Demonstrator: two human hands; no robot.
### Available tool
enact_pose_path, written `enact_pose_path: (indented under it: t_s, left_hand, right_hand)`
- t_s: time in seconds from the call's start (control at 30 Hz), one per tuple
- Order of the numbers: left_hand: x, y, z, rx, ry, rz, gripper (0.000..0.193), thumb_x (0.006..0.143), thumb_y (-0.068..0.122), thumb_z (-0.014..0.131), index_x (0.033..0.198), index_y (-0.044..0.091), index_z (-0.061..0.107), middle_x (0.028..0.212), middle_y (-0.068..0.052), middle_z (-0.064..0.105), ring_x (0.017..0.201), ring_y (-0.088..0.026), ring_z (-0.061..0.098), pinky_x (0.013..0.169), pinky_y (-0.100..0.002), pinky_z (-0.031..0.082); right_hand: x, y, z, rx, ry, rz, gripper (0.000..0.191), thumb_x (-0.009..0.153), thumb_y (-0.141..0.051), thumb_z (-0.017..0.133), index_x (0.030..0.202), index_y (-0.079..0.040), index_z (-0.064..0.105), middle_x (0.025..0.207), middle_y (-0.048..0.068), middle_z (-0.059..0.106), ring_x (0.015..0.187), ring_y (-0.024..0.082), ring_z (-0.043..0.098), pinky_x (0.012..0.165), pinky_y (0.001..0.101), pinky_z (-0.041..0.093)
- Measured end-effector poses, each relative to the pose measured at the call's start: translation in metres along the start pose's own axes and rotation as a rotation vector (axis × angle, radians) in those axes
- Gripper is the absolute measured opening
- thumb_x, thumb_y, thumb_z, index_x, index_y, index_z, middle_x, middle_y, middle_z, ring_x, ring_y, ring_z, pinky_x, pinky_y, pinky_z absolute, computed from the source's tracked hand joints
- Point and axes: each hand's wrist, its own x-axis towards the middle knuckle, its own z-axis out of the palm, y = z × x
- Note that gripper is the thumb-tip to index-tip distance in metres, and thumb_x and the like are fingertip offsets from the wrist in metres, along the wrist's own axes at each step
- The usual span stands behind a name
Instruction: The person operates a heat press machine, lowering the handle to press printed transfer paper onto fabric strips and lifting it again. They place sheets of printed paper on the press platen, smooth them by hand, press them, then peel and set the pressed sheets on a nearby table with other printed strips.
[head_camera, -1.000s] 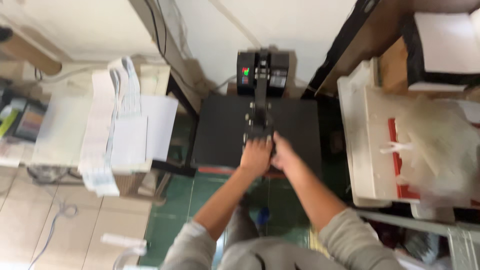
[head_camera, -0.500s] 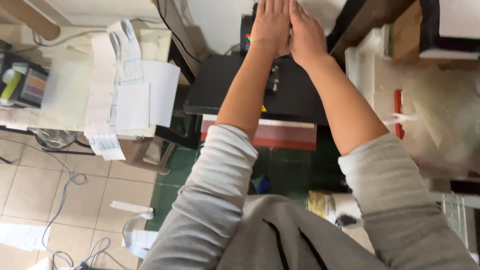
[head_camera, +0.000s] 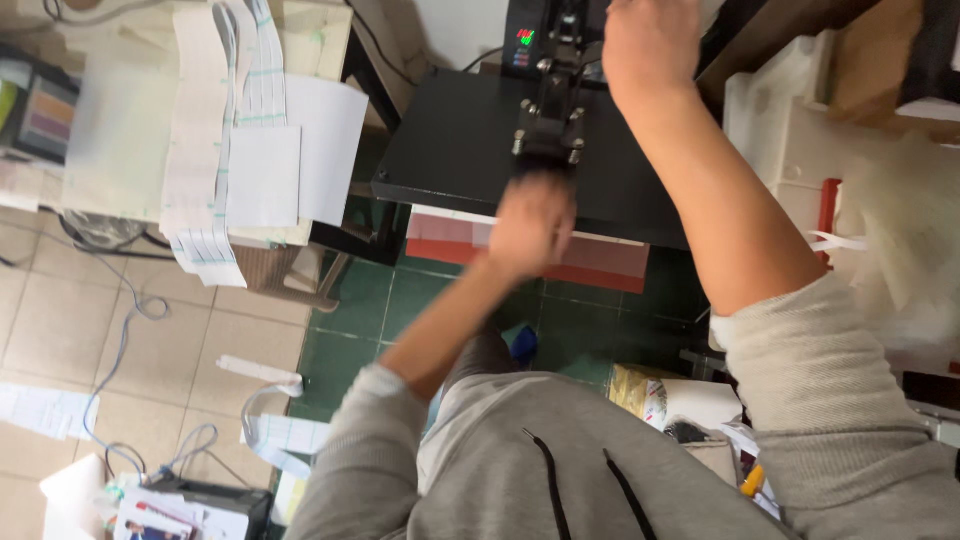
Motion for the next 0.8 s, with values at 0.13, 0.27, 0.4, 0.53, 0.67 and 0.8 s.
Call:
enact_pose_path:
  t_s: [0.13, 0.27, 0.4, 0.53, 0.67, 0.8]
  left_hand:
    - [-0.123, -0.014, 0.078, 0.024, -0.242, -0.196, 0.021, 0.086, 0.027, 0.067, 0.095, 0.008, 0.069, 0.116, -0.018, 0.066, 0.115, -0.037, 0.062, 0.094, -0.052, 0.052]
    - [-0.162, -0.060, 0.120, 0.101, -0.676, -0.574, 0.037, 0.088, 0.024, 0.064, 0.121, 0.006, 0.062, 0.126, -0.017, 0.063, 0.122, -0.035, 0.058, 0.095, -0.051, 0.050]
    - [-0.148, -0.082, 0.147, 0.164, -0.653, -0.582, 0.045, 0.090, 0.022, 0.062, 0.129, 0.000, 0.057, 0.129, -0.019, 0.061, 0.124, -0.034, 0.056, 0.097, -0.049, 0.049]
    - [-0.137, -0.083, 0.164, 0.153, -0.843, -0.575, 0.044, 0.091, 0.016, 0.062, 0.133, 0.005, 0.058, 0.138, -0.015, 0.059, 0.132, -0.030, 0.054, 0.102, -0.046, 0.049]
    - [-0.137, -0.078, 0.168, 0.150, -0.922, -0.637, 0.055, 0.087, 0.016, 0.067, 0.139, 0.007, 0.052, 0.144, -0.011, 0.051, 0.137, -0.028, 0.046, 0.104, -0.046, 0.046]
    - [-0.150, -0.077, 0.179, 0.166, -0.876, -0.674, 0.050, 0.090, 0.016, 0.064, 0.138, 0.008, 0.053, 0.143, -0.009, 0.051, 0.138, -0.027, 0.044, 0.105, -0.045, 0.047]
  right_hand:
    - [0.007, -0.012, -0.007, -0.123, 0.053, -0.027, 0.015, 0.083, 0.003, 0.067, 0.093, -0.005, 0.075, 0.091, 0.010, 0.068, 0.090, 0.032, 0.063, 0.085, 0.0476, 0.048]
    - [0.009, -0.021, -0.034, -0.054, 0.148, -0.075, 0.009, 0.089, 0.001, 0.067, 0.096, -0.002, 0.071, 0.097, 0.012, 0.068, 0.104, 0.034, 0.062, 0.094, 0.0462, 0.045]
    - [0.006, -0.019, -0.042, -0.085, 0.131, -0.110, 0.005, 0.101, -0.002, 0.063, 0.099, -0.001, 0.067, 0.104, 0.010, 0.069, 0.110, 0.031, 0.061, 0.102, 0.0467, 0.045]
    - [-0.001, -0.009, -0.030, 0.268, -0.028, 0.215, 0.029, 0.114, -0.002, 0.058, 0.086, -0.002, 0.063, 0.083, 0.011, 0.064, 0.093, 0.030, 0.063, 0.092, 0.0473, 0.050]
    - [-0.013, 0.022, -0.036, -0.029, -0.007, -0.111, 0.016, 0.113, -0.003, 0.055, 0.099, -0.003, 0.063, 0.088, 0.008, 0.062, 0.086, 0.025, 0.062, 0.080, 0.0372, 0.050]
    - [-0.022, 0.033, -0.034, -0.153, -0.002, -0.223, 0.009, 0.111, -0.004, 0.054, 0.103, -0.003, 0.059, 0.092, 0.008, 0.059, 0.086, 0.024, 0.060, 0.078, 0.0351, 0.048]
